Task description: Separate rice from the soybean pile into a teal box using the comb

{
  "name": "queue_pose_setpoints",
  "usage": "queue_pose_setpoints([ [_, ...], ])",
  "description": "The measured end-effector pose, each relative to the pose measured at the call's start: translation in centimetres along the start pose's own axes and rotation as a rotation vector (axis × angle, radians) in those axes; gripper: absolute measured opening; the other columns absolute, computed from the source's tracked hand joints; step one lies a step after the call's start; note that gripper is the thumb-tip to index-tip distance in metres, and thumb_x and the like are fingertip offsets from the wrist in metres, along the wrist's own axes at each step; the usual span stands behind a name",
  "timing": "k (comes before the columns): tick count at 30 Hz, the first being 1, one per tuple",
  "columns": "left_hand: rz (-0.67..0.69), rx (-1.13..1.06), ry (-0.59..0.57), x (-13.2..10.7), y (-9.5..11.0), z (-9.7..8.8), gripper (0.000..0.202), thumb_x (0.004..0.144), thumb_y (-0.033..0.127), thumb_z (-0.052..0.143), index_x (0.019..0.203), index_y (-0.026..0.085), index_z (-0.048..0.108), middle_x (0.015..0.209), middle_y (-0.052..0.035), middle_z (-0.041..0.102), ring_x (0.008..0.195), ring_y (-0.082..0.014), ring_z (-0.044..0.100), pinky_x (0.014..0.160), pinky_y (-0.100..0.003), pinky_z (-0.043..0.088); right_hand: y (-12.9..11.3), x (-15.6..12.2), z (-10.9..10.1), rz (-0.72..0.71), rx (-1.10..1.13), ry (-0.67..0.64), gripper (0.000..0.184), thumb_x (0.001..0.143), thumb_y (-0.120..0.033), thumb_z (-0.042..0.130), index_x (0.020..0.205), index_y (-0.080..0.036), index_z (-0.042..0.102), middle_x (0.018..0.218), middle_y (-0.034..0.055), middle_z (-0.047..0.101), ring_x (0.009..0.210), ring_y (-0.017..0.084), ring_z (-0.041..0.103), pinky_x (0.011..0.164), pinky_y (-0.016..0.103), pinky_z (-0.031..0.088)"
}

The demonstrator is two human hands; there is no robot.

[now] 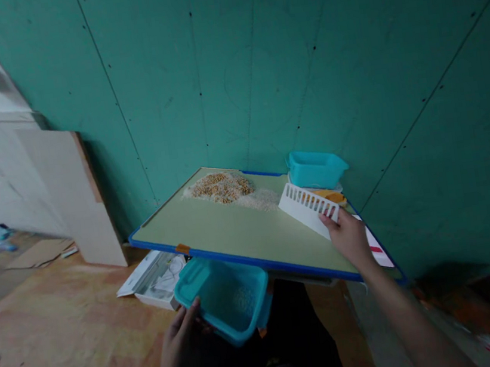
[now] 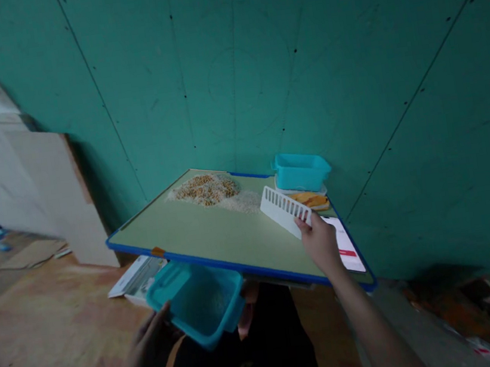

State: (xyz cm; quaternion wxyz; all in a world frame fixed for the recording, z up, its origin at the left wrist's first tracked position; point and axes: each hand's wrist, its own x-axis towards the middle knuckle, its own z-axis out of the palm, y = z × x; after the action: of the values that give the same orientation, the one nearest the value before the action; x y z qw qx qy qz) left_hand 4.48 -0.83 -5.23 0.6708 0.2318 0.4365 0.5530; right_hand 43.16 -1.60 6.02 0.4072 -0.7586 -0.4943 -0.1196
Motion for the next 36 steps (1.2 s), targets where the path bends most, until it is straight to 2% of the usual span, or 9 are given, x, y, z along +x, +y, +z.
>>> queue_pose_setpoints([
  [4, 0.015, 0.025, 0.007, 0.6, -0.5, -0.7, 0.037, 0.057, 0.044, 0.094, 0.070, 0.017, 0.073, 0.058, -0.0002, 0.065, 0.051, -0.0162, 0.062, 0.050, -0.028, 0.054, -0.6, 1.2, 1.1, -0.010, 0.076, -0.057, 0.028, 0.086, -0.044, 0.052, 0.091, -0.020, 0.066, 0.090, 0.0155, 0.077, 0.084, 0.031, 0.070, 0.070, 0.036, 0.047],
  [8, -0.015, 0.018, 0.018, 0.9, -0.7, -0.9, 0.036, 0.056, 0.043, 0.095, 0.066, 0.017, 0.072, 0.052, 0.0007, 0.061, 0.048, -0.0160, 0.061, 0.050, -0.029, 0.055, -1.1, 2.1, 2.2, -0.066, 0.172, -0.113, 0.027, 0.086, -0.042, 0.055, 0.096, -0.020, 0.066, 0.101, 0.0150, 0.077, 0.094, 0.030, 0.070, 0.076, 0.036, 0.049],
  [13, -0.013, 0.005, -0.047, 0.6, -0.3, -0.7, 0.037, 0.054, 0.044, 0.096, 0.067, 0.018, 0.073, 0.053, -0.0004, 0.063, 0.048, -0.0165, 0.062, 0.048, -0.027, 0.053, -2.8, 2.4, 3.9, -0.082, 0.137, -0.153, 0.021, 0.088, -0.041, 0.056, 0.084, -0.022, 0.064, 0.086, 0.0117, 0.076, 0.082, 0.028, 0.069, 0.068, 0.032, 0.045],
  [16, -0.011, -0.016, -0.029, 0.5, -0.4, -0.5, 0.038, 0.051, 0.044, 0.097, 0.065, 0.019, 0.072, 0.051, 0.0011, 0.061, 0.046, -0.0163, 0.062, 0.048, -0.027, 0.054, -4.3, 2.5, 5.1, -0.112, 0.131, -0.148, 0.017, 0.088, -0.037, 0.057, 0.078, -0.023, 0.062, 0.080, 0.0101, 0.074, 0.076, 0.026, 0.067, 0.065, 0.030, 0.042],
  [24, 0.020, -0.016, 0.038, 0.6, -0.7, -0.4, 0.040, 0.050, 0.043, 0.097, 0.073, 0.018, 0.076, 0.052, 0.0032, 0.059, 0.047, -0.0152, 0.060, 0.049, -0.027, 0.055, -7.1, 4.0, 7.9, -0.162, 0.117, -0.208, 0.011, 0.089, -0.029, 0.060, 0.082, -0.022, 0.064, 0.082, 0.0092, 0.076, 0.075, 0.024, 0.068, 0.064, 0.029, 0.039],
  [29, 0.019, 0.002, 0.032, 0.3, -0.4, 0.0, 0.040, 0.049, 0.043, 0.097, 0.070, 0.018, 0.076, 0.050, 0.0024, 0.059, 0.046, -0.0164, 0.059, 0.047, -0.029, 0.053, -7.3, 4.0, 8.4, -0.213, 0.158, -0.259, 0.014, 0.090, -0.030, 0.059, 0.080, -0.022, 0.066, 0.079, 0.0090, 0.075, 0.073, 0.024, 0.068, 0.063, 0.029, 0.040],
  [36, -0.004, 0.036, 0.014, -0.7, 0.3, 0.7, 0.040, 0.051, 0.042, 0.096, 0.076, 0.018, 0.076, 0.055, 0.0015, 0.063, 0.050, -0.0190, 0.062, 0.052, -0.031, 0.053, -7.5, 2.9, 9.1, -0.267, 0.229, -0.273, 0.016, 0.091, -0.033, 0.059, 0.094, -0.024, 0.072, 0.083, 0.0074, 0.077, 0.081, 0.026, 0.071, 0.067, 0.029, 0.045],
])
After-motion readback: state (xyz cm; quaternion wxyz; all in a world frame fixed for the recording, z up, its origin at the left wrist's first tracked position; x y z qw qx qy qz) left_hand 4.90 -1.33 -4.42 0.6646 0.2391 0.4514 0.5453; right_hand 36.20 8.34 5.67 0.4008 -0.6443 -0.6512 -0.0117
